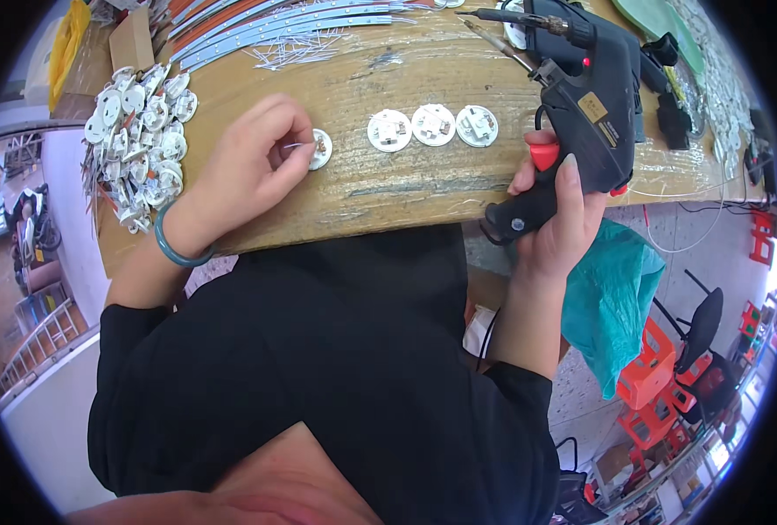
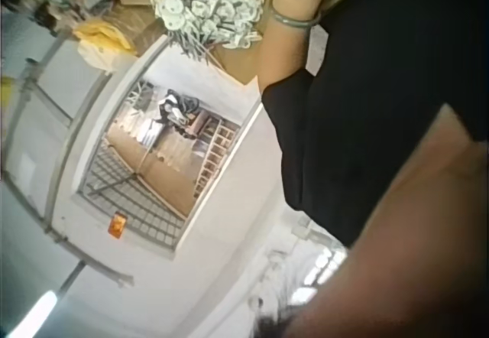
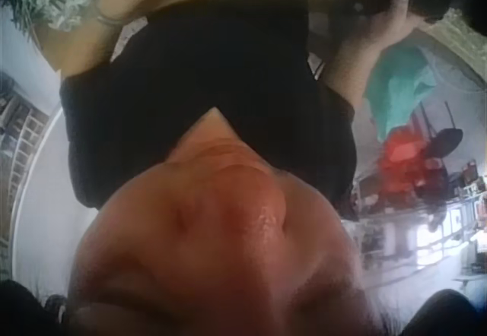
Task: The person positions wires into circular base plates by hand and solders them using a soldering gun.
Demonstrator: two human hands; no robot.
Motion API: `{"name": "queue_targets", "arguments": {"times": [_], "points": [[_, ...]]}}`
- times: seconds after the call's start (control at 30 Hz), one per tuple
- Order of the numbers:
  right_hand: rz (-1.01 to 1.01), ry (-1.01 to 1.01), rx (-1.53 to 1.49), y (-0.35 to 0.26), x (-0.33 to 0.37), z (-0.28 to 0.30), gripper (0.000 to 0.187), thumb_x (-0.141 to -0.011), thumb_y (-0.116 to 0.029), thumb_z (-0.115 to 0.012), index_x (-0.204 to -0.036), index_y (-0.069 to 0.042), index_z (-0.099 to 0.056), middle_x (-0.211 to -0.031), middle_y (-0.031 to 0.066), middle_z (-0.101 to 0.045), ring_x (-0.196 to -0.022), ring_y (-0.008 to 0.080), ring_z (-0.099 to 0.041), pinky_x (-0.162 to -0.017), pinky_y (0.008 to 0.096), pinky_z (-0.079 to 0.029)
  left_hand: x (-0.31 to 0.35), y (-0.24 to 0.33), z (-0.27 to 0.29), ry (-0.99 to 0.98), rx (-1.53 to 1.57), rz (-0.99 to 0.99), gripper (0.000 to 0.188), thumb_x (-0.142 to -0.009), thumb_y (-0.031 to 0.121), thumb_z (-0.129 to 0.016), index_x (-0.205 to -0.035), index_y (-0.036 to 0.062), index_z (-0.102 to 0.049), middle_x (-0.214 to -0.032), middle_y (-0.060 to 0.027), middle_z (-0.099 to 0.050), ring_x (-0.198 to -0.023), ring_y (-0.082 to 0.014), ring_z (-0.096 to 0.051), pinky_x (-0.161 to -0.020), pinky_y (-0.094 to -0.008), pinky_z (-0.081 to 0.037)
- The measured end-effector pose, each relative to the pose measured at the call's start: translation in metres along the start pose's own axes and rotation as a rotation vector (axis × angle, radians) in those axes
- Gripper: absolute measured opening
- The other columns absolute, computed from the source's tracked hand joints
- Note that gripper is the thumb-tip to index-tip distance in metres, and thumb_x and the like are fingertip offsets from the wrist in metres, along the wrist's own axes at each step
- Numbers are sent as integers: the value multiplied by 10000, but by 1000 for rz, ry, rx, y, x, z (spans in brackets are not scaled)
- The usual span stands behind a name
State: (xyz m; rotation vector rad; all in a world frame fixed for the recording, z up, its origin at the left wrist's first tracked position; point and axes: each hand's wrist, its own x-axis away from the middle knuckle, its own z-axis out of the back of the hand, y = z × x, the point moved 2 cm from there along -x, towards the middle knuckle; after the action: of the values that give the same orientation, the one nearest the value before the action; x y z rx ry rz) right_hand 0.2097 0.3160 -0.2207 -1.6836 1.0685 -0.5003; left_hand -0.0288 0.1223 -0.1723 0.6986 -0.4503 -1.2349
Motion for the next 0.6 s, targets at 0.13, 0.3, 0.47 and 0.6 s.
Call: {"name": "queue_targets", "arguments": {"times": [0.13, 0.3, 0.47, 0.6], "points": [[46, -6, -51, -1, -1, 1, 374, -993, -166, -491, -1276, 77, -464, -1112, 232, -609, -717, 187, -579, -613, 303, -493, -11, 11, 5, -68, 9, -52, 300, -812, 113, -717, -1032, 18, -537, -963, -118, -534, -719, -221, -578, -660, -331, -501], [49, 6, -91, 0, 0, 0, 396, -968, -139, -509, -1292, 83, -458, -1083, 238, -613, -695, 192, -600, -616, 305, -518, -28, 9, -12, -83, 36, -27, 368, -767, 93, -783, -1063, 37, -572, -925, -48, -478, -704, -136, -483, -635, -274, -460], [85, -2, -88, 2, 2, 0, 385, -997, -184, -499, -1285, 66, -450, -1121, 222, -587, -723, 204, -580, -609, 308, -491, -62, 20, -20, -136, 127, -181, 380, -768, 102, -788, -1082, 32, -585, -908, -49, -491, -723, -132, -504, -635, -278, -465], [66, 22, -115, 0, 8, 4, 358, -1014, -182, -483, -1271, 65, -451, -1132, 215, -578, -725, 196, -569, -611, 308, -481, -111, 22, 1, -78, 90, -299, 332, -804, 222, -764, -1019, 18, -614, -867, -75, -563, -729, -163, -565, -645, -320, -498]]}}
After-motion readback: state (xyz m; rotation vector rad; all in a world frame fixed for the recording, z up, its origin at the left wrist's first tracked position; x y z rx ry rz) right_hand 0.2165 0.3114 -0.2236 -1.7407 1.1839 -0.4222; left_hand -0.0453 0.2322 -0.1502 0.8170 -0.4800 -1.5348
